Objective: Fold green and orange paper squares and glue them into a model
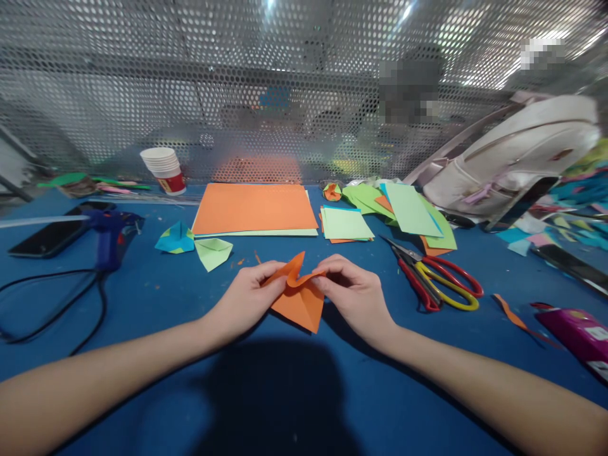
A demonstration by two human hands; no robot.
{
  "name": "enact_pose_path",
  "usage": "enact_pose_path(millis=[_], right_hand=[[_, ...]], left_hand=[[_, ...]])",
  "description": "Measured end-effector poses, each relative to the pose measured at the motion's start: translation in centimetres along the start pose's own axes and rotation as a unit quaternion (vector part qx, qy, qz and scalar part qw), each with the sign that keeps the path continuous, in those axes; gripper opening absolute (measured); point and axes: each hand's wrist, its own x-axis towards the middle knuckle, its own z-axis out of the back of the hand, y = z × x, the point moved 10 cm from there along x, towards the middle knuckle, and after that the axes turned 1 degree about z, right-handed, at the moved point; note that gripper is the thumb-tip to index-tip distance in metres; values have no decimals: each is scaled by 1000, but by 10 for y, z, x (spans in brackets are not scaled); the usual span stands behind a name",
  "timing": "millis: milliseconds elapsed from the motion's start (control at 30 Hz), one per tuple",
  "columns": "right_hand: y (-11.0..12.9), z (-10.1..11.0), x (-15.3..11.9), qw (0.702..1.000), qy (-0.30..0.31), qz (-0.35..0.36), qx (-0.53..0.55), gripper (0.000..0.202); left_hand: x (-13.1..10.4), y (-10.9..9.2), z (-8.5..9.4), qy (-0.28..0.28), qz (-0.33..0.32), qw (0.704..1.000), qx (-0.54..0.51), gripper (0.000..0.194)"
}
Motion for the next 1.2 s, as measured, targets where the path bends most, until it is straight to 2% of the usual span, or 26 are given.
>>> enact_pose_path(millis=[267, 400, 600, 900, 1000, 1200], right_hand=[[8, -6, -1, 999, 40, 27, -11, 15], [-2, -1, -1, 1000, 14, -10, 3, 5], [-2, -4, 2, 999, 30, -39, 11, 12], [-9, -7, 5, 991, 47, -112, 56, 19], [-5, -10, 5, 991, 64, -107, 52, 24], [3, -14, 5, 992, 98, -78, 32, 15]], left_hand=[[2, 5, 0, 6, 12, 999, -30, 31], [1, 0, -1, 9, -2, 1000, 6, 30], [-1, -15, -5, 17, -58, 996, 59, 26], [-3, -22, -9, 32, -85, 992, 91, 25], [-4, -23, -10, 39, -86, 991, 100, 25], [-5, -25, -11, 41, -90, 989, 114, 24]])
